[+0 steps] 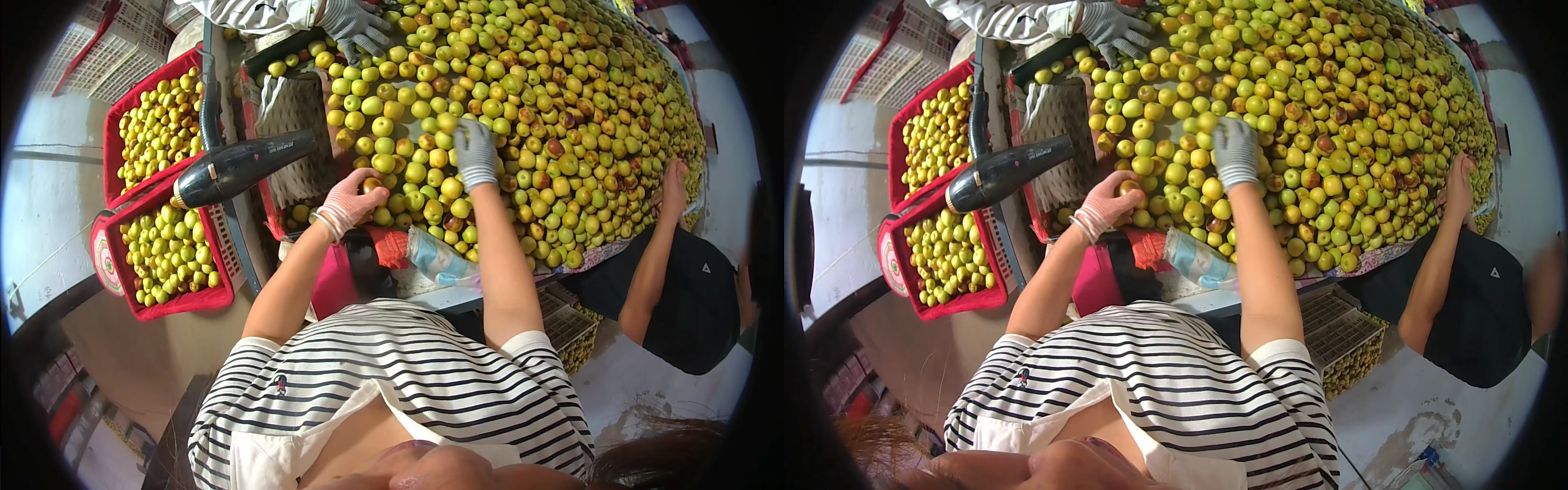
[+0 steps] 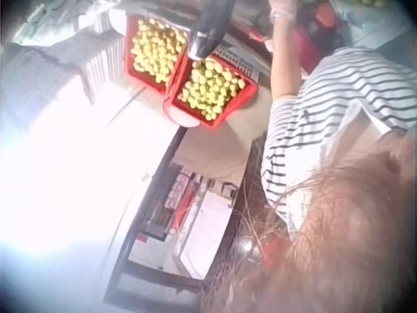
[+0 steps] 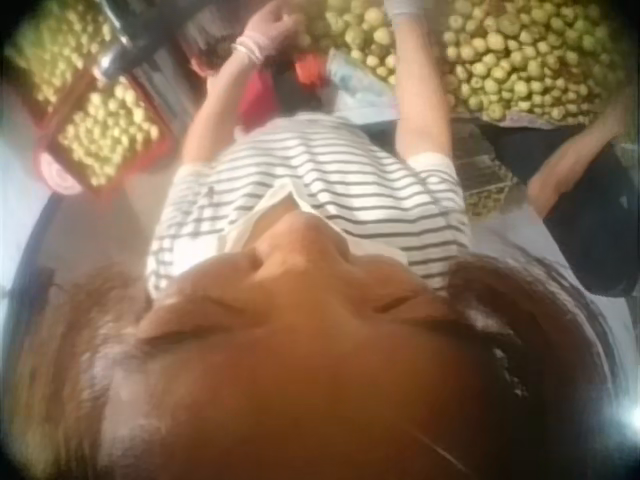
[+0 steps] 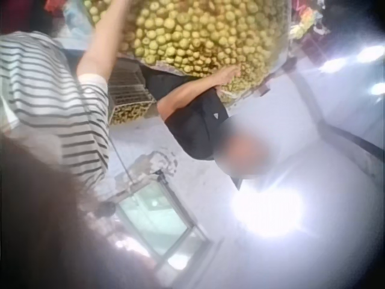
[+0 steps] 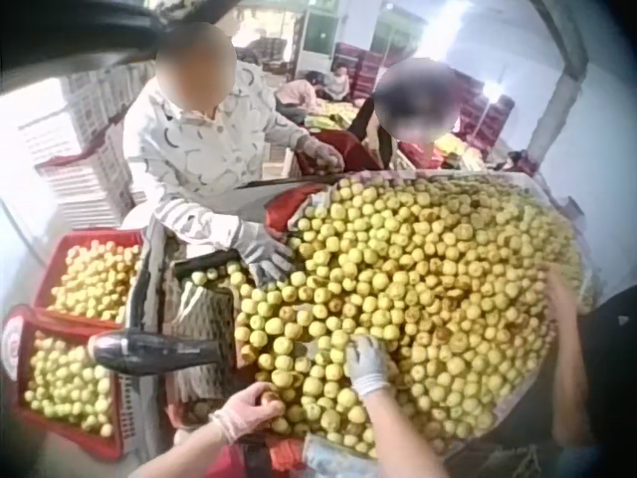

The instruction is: The person sorts green citrus fruits by hand from a large pile on a table into red plastic crates. They repeatedly pick up fruits, inspect them, and place them into the crates while wearing gloves.

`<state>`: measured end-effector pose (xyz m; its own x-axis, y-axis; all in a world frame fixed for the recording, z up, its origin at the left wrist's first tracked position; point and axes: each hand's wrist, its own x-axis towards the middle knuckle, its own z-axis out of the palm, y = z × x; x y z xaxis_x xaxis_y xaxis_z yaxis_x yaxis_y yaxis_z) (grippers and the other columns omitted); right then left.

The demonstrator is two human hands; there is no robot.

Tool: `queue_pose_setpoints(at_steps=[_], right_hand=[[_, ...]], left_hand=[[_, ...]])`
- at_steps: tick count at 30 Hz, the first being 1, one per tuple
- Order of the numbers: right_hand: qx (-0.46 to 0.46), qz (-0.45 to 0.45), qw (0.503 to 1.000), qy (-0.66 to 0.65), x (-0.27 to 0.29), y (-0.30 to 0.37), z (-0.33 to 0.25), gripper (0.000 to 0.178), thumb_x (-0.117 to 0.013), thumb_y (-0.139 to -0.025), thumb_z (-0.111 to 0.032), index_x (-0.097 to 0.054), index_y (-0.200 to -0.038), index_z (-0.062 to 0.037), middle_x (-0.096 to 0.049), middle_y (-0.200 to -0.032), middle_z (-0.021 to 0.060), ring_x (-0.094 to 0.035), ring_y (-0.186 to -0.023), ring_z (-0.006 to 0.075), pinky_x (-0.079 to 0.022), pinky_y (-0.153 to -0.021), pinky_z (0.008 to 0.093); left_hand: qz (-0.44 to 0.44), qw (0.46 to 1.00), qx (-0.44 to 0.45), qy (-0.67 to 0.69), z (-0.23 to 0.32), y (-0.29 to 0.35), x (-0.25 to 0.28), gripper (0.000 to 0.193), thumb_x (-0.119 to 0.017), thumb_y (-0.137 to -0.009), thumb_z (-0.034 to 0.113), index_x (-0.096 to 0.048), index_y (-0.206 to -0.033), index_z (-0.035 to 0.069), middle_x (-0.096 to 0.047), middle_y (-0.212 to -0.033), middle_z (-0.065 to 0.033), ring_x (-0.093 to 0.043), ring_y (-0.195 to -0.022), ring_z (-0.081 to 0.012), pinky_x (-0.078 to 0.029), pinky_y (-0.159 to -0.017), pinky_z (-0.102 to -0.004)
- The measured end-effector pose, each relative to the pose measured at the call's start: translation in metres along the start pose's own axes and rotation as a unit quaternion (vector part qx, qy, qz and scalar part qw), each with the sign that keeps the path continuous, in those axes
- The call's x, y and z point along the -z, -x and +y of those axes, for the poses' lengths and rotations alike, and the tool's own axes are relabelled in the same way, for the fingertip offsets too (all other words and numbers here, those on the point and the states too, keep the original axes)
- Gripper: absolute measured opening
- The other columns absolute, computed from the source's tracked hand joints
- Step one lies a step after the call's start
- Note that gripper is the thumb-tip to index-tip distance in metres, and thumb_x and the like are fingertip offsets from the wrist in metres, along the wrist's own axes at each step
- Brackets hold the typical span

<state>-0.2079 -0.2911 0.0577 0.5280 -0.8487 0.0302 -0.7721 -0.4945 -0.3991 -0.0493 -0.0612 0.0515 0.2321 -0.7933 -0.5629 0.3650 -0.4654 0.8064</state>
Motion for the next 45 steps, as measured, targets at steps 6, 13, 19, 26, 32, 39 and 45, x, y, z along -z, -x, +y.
queue_pose_setpoints(at_steps=[6, 13, 19, 26, 32, 39, 45], right_hand=[[0.008, -0.084, 0.996, -0.002, -0.008, -0.040, -0.058, 0.016, -0.058, -0.089, -0.022, -0.071, -0.097, -0.0152, -0.063, -0.113, 0.0090, -0.060, -0.105, 0.0298, -0.051, -0.092, 0.0401], [-0.108, -0.097, 0.961, -0.236, 0.043, -0.056, -0.052, 0.030, -0.059, -0.088, -0.026, -0.070, -0.106, -0.0059, -0.072, -0.096, 0.0150, -0.068, -0.081, 0.0235, -0.054, -0.081, 0.0343], [-0.090, -0.391, 0.916, 0.032, 0.061, 0.062, -0.015, 0.089, -0.074, -0.080, -0.025, -0.024, -0.152, -0.0106, -0.058, -0.129, 0.0244, -0.063, -0.107, 0.0319, -0.049, -0.096, 0.0394], [-0.082, -0.326, 0.941, 0.020, 0.023, 0.094, -0.067, 0.098, -0.074, -0.079, -0.036, -0.014, -0.154, -0.0201, -0.046, -0.139, 0.0291, -0.056, -0.117, 0.0440, -0.047, -0.098, 0.0486], [0.000, -0.285, 0.959, 0.000, 0.026, 0.046, -0.117, 0.059, -0.067, -0.087, -0.038, -0.048, -0.136, -0.0119, -0.060, -0.126, 0.0210, -0.063, -0.110, 0.0321, -0.050, -0.094, 0.0406], [0.172, -0.291, 0.745, -0.574, 0.018, -0.013, -0.289, 0.054, -0.066, -0.091, -0.038, -0.053, -0.133, -0.0062, -0.057, -0.119, 0.0129, -0.058, -0.105, 0.0181, -0.052, -0.085, 0.0299], [0.111, -0.179, 0.899, -0.384, 0.011, -0.135, -0.142, 0.034, -0.060, -0.094, -0.029, -0.065, -0.114, -0.0022, -0.070, -0.095, 0.0092, -0.066, -0.082, 0.0150, -0.055, -0.079, 0.0308]], left_hand=[[0.039, 0.997, -0.064, -0.008, 0.000, 0.012, -0.008, 0.039, -0.074, -0.084, 0.026, -0.058, -0.115, 0.009, -0.061, -0.086, -0.0045, -0.058, -0.068, -0.0110, -0.051, -0.060, -0.0264], [0.050, 0.980, -0.082, 0.175, 0.000, 0.073, 0.036, 0.033, -0.060, -0.092, 0.023, -0.051, -0.119, 0.006, -0.058, -0.080, -0.0080, -0.061, -0.068, -0.0172, -0.055, -0.059, -0.0325], [0.061, 0.974, -0.106, 0.190, -0.022, 0.128, 0.076, 0.043, -0.064, -0.088, 0.037, -0.052, -0.118, 0.008, -0.058, -0.085, -0.0076, -0.060, -0.069, -0.0167, -0.053, -0.058, -0.0310], [0.350, 0.857, -0.190, 0.329, -0.069, 0.177, 0.182, 0.042, -0.061, -0.091, 0.046, -0.059, -0.116, 0.012, -0.060, -0.089, -0.0044, -0.059, -0.071, -0.0168, -0.053, -0.063, -0.0329], [0.517, 0.748, -0.141, 0.390, -0.148, 0.208, 0.293, 0.031, -0.072, -0.085, 0.044, -0.065, -0.097, 0.016, -0.064, -0.088, -0.0019, -0.059, -0.073, -0.0194, -0.052, -0.064, -0.0369], [0.535, 0.706, -0.115, 0.449, -0.178, 0.194, 0.316, 0.033, -0.069, -0.087, 0.046, -0.059, -0.091, 0.015, -0.059, -0.085, -0.0019, -0.056, -0.076, -0.0214, -0.050, -0.063, -0.0377], [0.674, 0.709, -0.094, 0.182, -0.202, 0.187, 0.365, 0.042, -0.067, -0.089, 0.039, -0.058, -0.112, 0.005, -0.061, -0.092, -0.0068, -0.058, -0.073, -0.0183, -0.053, -0.063, -0.0325]])
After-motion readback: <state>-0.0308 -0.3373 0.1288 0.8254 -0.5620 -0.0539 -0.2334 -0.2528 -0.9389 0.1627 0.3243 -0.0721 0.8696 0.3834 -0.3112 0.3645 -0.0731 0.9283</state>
